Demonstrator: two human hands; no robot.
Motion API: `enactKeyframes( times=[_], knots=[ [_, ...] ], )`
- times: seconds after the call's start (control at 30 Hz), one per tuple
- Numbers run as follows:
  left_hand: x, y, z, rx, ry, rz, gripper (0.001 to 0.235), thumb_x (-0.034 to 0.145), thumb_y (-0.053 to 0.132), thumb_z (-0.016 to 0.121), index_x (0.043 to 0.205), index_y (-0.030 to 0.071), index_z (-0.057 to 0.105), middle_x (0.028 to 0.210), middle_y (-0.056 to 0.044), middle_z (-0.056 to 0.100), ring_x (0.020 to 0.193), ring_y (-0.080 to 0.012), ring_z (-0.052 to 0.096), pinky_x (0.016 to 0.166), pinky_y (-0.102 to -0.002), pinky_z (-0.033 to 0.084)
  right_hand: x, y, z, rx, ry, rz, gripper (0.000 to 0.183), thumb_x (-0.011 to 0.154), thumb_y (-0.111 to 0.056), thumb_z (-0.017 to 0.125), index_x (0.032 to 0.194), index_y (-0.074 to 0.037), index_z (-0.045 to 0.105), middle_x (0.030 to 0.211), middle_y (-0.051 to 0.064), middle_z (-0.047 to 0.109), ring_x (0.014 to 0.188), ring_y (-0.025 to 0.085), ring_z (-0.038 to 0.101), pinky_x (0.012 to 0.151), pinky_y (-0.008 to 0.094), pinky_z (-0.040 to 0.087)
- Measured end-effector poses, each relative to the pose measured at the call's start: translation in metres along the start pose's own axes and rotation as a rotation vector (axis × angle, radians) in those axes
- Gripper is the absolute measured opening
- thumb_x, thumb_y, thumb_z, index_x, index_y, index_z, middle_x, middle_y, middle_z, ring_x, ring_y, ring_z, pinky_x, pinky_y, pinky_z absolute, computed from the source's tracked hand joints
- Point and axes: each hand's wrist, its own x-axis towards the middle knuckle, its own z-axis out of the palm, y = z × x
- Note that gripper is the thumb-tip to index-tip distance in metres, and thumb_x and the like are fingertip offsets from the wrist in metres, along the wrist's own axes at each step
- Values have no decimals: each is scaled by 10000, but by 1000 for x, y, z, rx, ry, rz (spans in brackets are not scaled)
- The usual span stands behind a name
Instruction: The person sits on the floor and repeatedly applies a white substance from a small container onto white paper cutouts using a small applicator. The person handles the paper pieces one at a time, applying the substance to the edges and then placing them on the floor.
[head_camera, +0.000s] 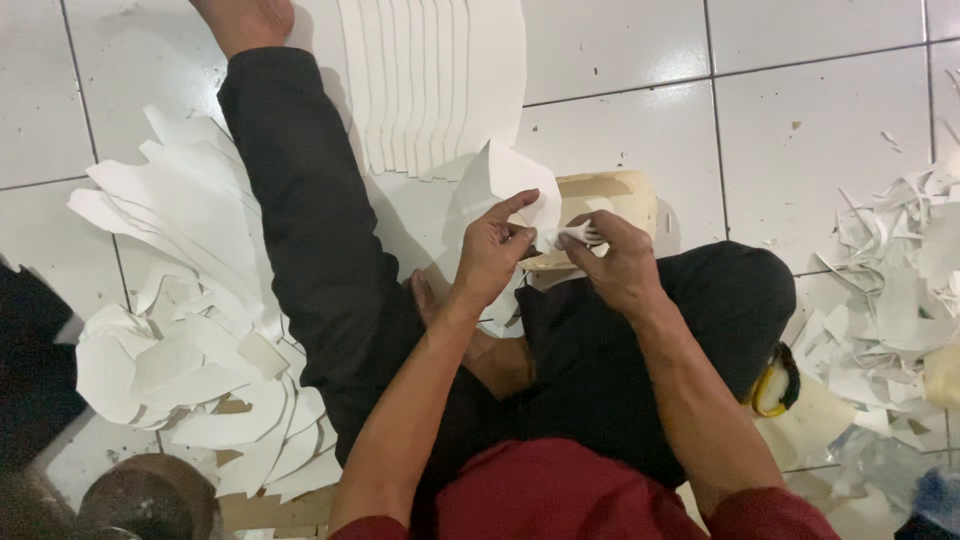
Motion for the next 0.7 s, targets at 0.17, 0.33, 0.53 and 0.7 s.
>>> enactKeyframes(
  times=[0.17,0.33,0.53,0.7],
  knots=[
    [-3,4,3,-38,9,-5,451,832,-26,558,1262,111,563,724,-140,635,708,-120,611,646,-280,590,-5,1,5,35,-20,3,183,742,-99,753,910,-77,685,815,148,675,800,314,655,752,399,497],
    [5,-17,0,-83,23,-37,454,824,-45,549,1261,79,554,740,-147,635,685,-151,643,665,-286,595,4,7,1,-85,-29,-31,181,755,-147,745,919,-109,681,828,129,669,810,325,651,744,401,512],
    [5,-24,-13,-48,21,61,393,805,-24,633,1186,68,612,1000,-182,656,753,-101,618,678,-292,585,16,20,-6,-366,-63,-47,253,811,-240,699,930,-37,605,791,215,608,811,411,613,694,514,475],
    [7,-34,-15,-42,-46,131,419,792,-21,651,1201,50,596,1067,-136,636,714,-33,548,598,-216,544,22,41,4,-678,-370,72,281,778,-294,649,982,-104,619,816,125,644,849,327,636,749,453,505]
  ],
)
